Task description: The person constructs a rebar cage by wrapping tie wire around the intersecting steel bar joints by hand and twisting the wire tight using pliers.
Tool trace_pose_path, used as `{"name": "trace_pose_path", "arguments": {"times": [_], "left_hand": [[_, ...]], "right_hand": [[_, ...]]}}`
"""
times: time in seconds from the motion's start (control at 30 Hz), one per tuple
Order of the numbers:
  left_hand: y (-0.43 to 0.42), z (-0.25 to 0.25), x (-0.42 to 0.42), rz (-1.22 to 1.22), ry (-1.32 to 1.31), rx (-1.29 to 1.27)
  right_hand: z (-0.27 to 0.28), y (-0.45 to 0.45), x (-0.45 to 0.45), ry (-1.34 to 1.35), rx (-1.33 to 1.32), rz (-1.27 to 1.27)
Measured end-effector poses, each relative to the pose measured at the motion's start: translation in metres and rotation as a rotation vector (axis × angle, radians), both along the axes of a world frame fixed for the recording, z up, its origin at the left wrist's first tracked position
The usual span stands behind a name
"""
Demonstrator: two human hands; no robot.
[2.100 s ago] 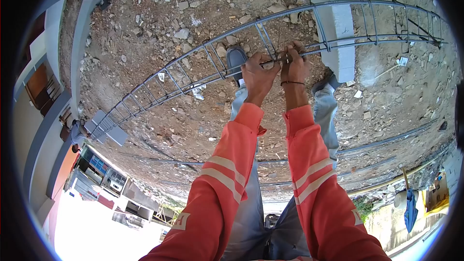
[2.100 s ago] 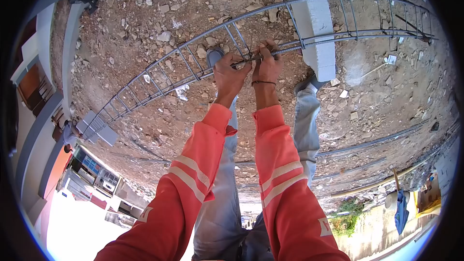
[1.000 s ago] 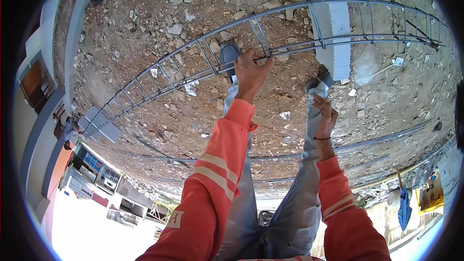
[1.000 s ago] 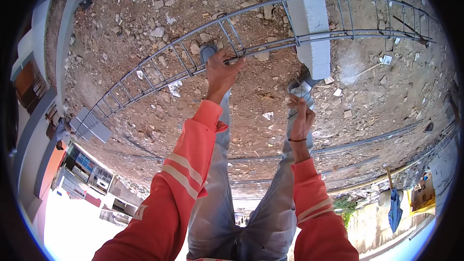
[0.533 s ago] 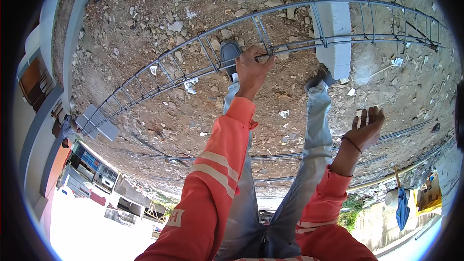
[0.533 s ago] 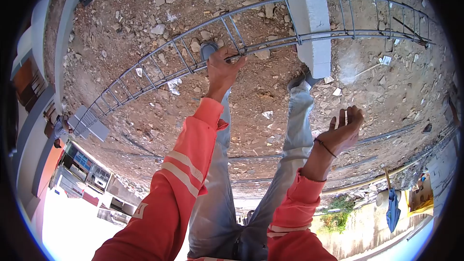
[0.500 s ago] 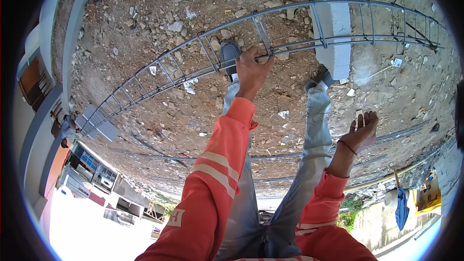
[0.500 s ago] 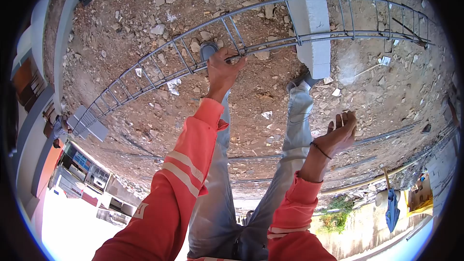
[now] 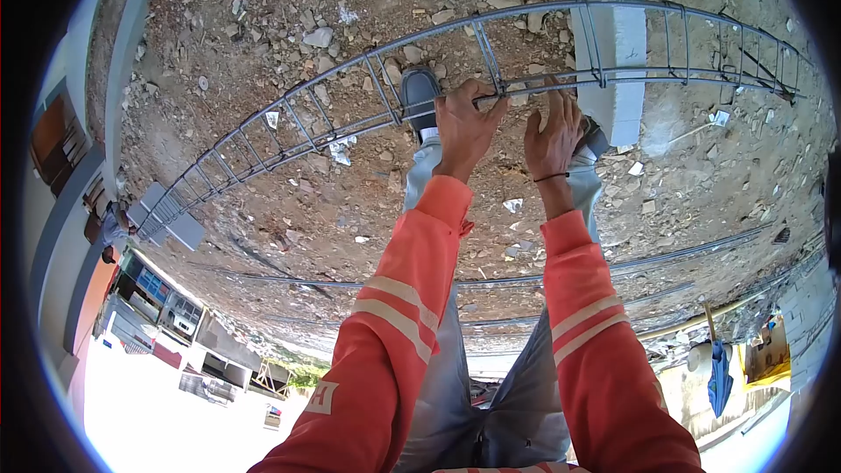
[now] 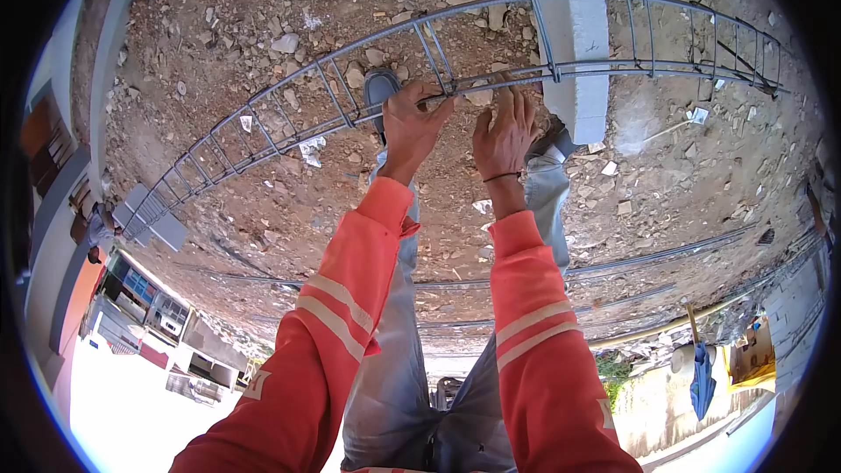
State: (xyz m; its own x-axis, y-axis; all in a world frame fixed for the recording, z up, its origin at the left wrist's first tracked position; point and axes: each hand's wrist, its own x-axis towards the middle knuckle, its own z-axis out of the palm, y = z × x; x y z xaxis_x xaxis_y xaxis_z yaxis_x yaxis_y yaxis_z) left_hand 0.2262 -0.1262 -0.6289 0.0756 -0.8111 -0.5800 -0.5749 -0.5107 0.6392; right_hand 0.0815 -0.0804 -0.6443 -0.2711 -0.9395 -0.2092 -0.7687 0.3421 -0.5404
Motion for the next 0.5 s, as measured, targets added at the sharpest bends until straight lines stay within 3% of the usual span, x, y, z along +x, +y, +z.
{"name": "trace_pose_path", "arguments": {"times": [0.27,0.4,0.5], "left_hand": [[-0.001,-0.002,0.002,-0.008,0.029,-0.013],[0.006,-0.005,0.001,0.007,0.013,-0.091],[0.005,-0.002,0.001,0.072,0.101,-0.096]], "right_hand": [[-0.006,0.0,0.011,0.191,0.166,0.13],[0.006,-0.013,0.022,0.291,0.186,0.055],[0.012,-0.013,0.023,0.187,0.215,0.104]]}}
